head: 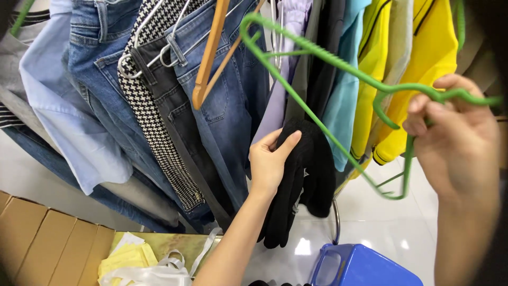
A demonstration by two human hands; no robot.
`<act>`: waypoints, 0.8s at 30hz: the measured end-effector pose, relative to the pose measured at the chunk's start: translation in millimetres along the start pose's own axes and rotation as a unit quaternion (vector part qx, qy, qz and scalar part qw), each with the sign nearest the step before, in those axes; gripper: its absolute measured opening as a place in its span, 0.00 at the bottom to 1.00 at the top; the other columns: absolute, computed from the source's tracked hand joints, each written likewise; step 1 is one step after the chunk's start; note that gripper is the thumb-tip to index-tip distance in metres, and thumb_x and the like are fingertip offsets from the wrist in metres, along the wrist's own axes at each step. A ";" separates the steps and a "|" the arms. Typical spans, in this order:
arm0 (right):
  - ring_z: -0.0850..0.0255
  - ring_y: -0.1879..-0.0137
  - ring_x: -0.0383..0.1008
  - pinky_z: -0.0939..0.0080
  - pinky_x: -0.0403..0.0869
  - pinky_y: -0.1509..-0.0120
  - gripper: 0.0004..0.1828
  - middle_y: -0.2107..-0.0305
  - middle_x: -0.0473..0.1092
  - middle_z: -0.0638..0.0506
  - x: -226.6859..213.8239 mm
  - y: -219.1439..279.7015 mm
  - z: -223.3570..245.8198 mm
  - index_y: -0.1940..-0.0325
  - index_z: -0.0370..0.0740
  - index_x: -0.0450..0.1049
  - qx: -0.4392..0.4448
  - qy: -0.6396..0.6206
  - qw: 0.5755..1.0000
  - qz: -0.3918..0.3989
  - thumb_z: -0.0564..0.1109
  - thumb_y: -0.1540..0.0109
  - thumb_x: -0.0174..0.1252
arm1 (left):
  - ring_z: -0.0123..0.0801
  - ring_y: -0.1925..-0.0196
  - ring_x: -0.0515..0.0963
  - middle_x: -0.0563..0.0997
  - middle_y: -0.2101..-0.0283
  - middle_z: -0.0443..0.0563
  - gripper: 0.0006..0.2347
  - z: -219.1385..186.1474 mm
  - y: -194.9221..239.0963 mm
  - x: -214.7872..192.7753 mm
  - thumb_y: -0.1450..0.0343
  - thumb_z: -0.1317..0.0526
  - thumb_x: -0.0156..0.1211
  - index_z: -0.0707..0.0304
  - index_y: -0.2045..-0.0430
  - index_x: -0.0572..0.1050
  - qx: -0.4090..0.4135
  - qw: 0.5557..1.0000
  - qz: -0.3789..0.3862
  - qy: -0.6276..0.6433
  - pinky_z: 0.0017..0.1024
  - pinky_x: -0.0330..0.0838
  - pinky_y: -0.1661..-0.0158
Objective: The person unties a white ribbon on a cardboard box and removes a yellow sticky note. They open the box to reveal a black garment wrapped in a clear plastic bag. The person removes the garment, places it on a hanger, and hangs it on a clothing rack. They then fold the plastic bag and place it back into the box before closing the lid.
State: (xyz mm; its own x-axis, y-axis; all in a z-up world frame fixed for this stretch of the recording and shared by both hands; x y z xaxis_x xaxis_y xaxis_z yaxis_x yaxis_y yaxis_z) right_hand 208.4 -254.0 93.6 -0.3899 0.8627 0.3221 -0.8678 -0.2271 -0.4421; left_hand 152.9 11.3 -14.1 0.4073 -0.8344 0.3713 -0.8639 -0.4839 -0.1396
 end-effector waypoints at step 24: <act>0.69 0.75 0.49 0.68 0.62 0.61 0.23 0.85 0.45 0.64 -44.8 43.0 -214.8 0.76 0.57 0.64 0.108 -0.244 0.958 -0.109 0.59 0.28 0.54 | 0.21 0.61 0.81 0.89 0.66 0.51 0.11 -31.7 22.4 -29.8 0.29 0.65 0.73 0.64 0.54 0.86 0.062 0.997 0.043 -0.026 0.24 0.83 0.60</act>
State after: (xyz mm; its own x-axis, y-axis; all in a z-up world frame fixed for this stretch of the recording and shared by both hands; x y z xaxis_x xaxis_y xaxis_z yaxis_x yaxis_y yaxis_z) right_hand 254.8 -205.4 -119.7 -0.2448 0.5975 0.7636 -0.9677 -0.1997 -0.1540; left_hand 112.0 33.6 0.8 0.3504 -0.8854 0.3055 -0.8547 -0.4356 -0.2824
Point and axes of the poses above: each hand's wrist, its own y-axis away from the middle knuckle, its own x-axis out of the palm, z = x × y, the point moved 6 cm from there along -y, towards the middle knuckle
